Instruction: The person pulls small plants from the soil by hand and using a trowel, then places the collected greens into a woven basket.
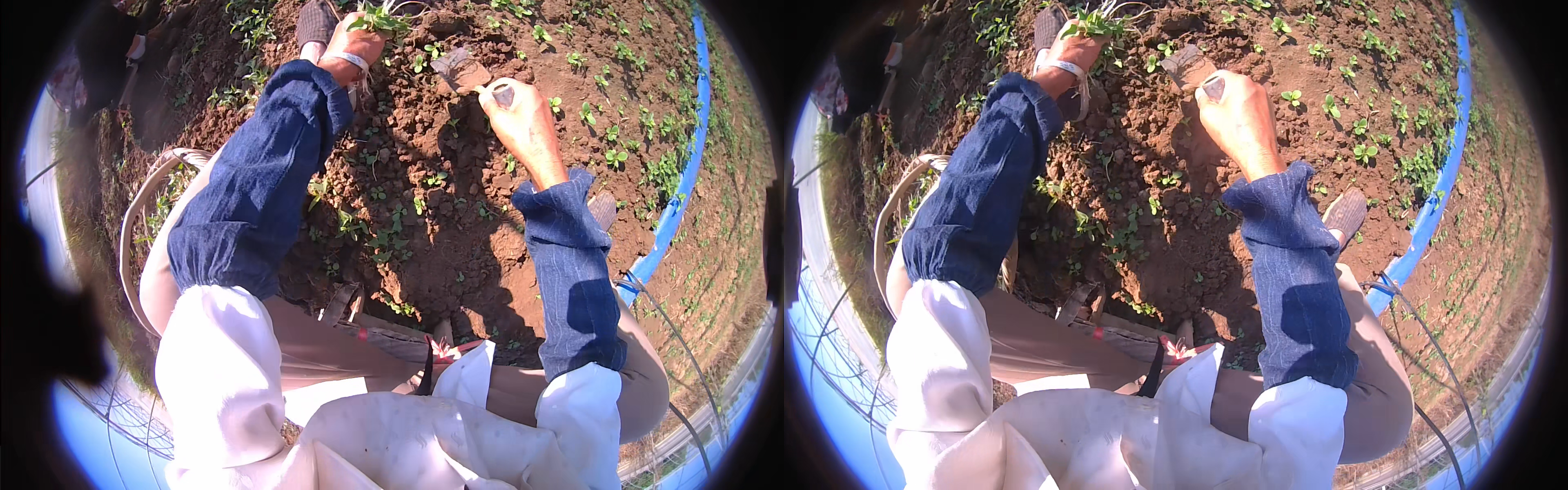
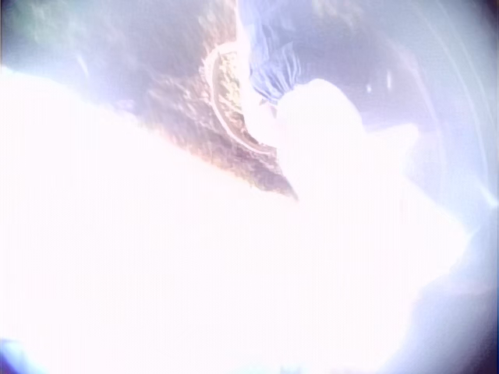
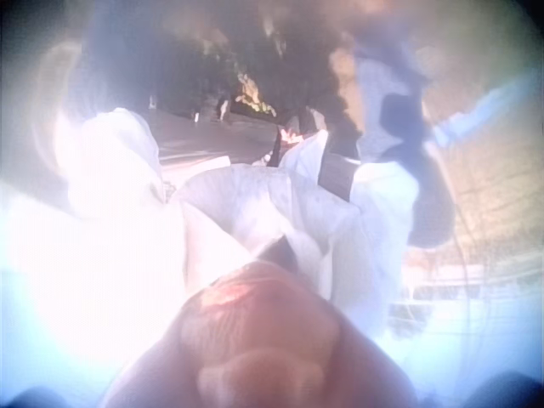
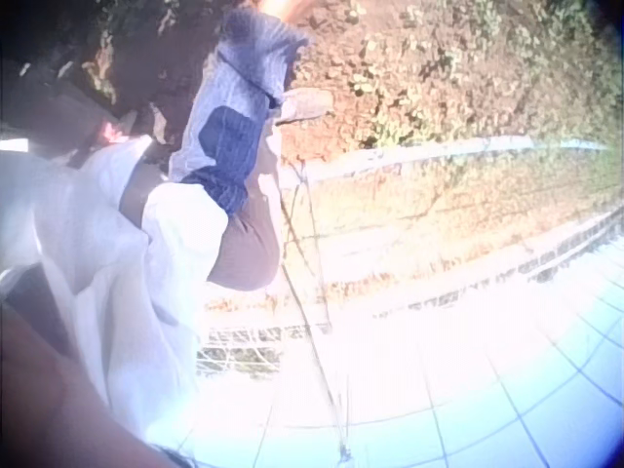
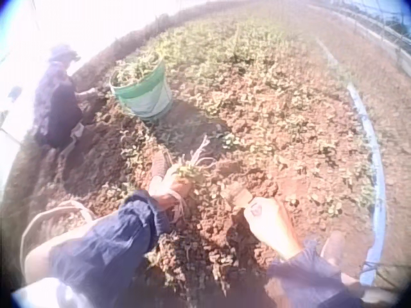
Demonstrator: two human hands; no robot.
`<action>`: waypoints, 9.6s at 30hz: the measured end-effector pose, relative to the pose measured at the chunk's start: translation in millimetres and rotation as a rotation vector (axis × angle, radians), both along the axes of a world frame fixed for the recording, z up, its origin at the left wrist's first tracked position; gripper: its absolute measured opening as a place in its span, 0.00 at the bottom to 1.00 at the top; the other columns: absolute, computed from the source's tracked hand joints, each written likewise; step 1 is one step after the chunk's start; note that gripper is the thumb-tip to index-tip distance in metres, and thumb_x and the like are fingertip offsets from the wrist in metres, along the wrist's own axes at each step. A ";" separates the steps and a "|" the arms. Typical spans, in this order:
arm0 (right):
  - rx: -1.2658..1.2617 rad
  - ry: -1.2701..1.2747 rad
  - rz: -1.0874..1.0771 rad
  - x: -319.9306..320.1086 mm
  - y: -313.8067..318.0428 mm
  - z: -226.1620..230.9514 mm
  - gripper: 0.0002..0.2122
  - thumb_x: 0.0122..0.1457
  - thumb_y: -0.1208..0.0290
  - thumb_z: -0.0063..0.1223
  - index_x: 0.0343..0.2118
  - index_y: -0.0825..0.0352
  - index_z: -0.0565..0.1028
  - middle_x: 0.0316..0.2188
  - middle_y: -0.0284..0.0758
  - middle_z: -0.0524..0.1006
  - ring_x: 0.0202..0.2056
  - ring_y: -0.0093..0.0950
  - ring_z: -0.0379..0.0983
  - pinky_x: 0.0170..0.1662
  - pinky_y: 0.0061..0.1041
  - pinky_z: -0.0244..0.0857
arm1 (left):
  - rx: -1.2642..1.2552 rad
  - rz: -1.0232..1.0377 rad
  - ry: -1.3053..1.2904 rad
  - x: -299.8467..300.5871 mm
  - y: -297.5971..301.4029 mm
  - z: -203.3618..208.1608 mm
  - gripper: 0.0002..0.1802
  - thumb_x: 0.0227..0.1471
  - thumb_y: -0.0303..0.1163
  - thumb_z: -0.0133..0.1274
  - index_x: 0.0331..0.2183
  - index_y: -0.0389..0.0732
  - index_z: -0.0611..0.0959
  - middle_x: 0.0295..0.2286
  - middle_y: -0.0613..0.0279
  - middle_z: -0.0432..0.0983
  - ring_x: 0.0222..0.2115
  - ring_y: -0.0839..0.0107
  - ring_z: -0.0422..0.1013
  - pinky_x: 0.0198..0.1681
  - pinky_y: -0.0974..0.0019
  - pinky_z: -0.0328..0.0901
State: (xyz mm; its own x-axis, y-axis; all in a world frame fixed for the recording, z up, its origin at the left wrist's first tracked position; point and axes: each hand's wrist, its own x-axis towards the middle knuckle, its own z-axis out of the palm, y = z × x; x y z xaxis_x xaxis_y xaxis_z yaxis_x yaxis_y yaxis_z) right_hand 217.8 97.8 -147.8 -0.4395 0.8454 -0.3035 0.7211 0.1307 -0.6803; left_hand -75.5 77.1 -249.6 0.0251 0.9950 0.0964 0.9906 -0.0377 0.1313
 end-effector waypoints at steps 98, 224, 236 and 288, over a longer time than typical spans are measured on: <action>-0.079 -0.023 0.137 49.4 -104.0 -80.6 0.08 0.52 0.70 0.53 0.33 0.67 0.77 0.31 0.45 0.78 0.33 0.46 0.74 0.39 0.39 0.68 | 0.004 0.461 -0.682 148.4 -108.7 -61.4 0.18 0.45 0.37 0.60 0.30 0.29 0.80 0.25 0.40 0.76 0.28 0.46 0.74 0.31 0.57 0.68; 0.069 -0.200 1.119 -30.1 -144.6 17.7 0.08 0.41 0.76 0.59 0.27 0.68 0.78 0.23 0.47 0.77 0.30 0.45 0.75 0.34 0.39 0.69 | -0.582 0.519 -0.277 129.2 -310.3 -30.7 0.12 0.49 0.31 0.52 0.35 0.37 0.72 0.26 0.41 0.75 0.29 0.45 0.74 0.33 0.49 0.69; 0.016 -0.234 1.218 -94.1 -142.2 2.8 0.07 0.40 0.76 0.57 0.26 0.69 0.80 0.25 0.44 0.79 0.31 0.43 0.77 0.34 0.37 0.71 | -0.473 0.792 -0.916 117.1 -310.4 -36.6 0.13 0.47 0.27 0.53 0.36 0.29 0.80 0.28 0.40 0.78 0.33 0.52 0.76 0.38 0.58 0.67; -0.173 -0.249 0.915 35.0 -128.8 41.9 0.12 0.50 0.63 0.58 0.27 0.70 0.77 0.22 0.48 0.75 0.28 0.48 0.73 0.32 0.41 0.66 | -0.183 0.608 0.382 0.9 -384.8 201.9 0.26 0.53 0.43 0.54 0.53 0.49 0.72 0.50 0.46 0.66 0.44 0.50 0.70 0.41 0.55 0.69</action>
